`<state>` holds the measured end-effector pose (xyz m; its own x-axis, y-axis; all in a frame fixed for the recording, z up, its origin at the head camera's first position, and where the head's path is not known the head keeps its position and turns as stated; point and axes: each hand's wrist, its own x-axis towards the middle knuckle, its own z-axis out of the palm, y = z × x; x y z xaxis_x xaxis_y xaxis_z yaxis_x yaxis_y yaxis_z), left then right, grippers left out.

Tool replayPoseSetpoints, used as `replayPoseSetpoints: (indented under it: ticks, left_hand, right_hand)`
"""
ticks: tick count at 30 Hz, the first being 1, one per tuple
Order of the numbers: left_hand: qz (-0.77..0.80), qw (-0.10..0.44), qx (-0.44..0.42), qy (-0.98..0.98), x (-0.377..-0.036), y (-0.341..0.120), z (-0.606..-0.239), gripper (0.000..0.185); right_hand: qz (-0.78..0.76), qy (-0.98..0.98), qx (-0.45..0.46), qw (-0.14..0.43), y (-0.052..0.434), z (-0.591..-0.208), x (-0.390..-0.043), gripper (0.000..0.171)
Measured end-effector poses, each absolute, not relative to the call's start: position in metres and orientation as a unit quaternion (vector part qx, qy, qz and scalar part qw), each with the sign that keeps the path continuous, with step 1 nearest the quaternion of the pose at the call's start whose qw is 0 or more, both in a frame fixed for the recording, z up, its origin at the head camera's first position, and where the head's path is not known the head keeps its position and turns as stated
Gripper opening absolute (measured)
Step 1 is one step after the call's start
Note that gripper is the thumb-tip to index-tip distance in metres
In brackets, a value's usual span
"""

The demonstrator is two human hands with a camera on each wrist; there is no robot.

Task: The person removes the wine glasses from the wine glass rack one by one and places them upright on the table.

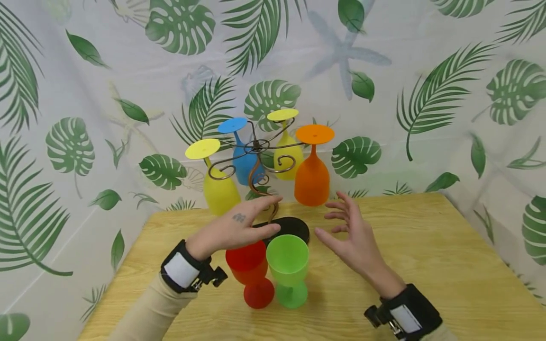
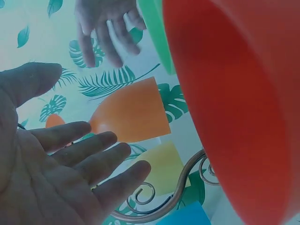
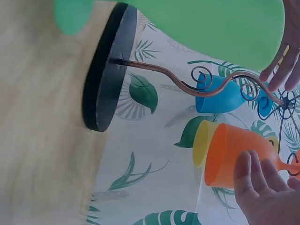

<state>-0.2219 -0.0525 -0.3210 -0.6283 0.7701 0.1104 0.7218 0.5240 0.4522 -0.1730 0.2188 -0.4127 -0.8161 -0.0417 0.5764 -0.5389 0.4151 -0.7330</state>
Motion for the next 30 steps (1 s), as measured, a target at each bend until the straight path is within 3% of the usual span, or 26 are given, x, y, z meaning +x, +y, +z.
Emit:
replayPoseSetpoints:
  ticks: [9, 18, 30]
  left_hand:
    - [0.232, 0.086, 0.416, 0.875, -0.239, -0.041, -0.31, 0.073]
    - [0.237, 0.131, 0.387, 0.881, -0.256, -0.027, -0.31, 0.082]
    - [0.253, 0.162, 0.38, 0.875, -0.271, -0.01, -0.314, 0.085]
  right_hand:
    - [0.444, -0.824, 0.148, 0.318, 0.214, -0.383, -0.217, 0.082]
    - [0.433, -0.84, 0.14, 0.295, 0.211, -0.373, -0.246, 0.087]
    - [0.445, -0.834, 0.152, 0.291, 0.209, -0.381, -0.257, 0.079]
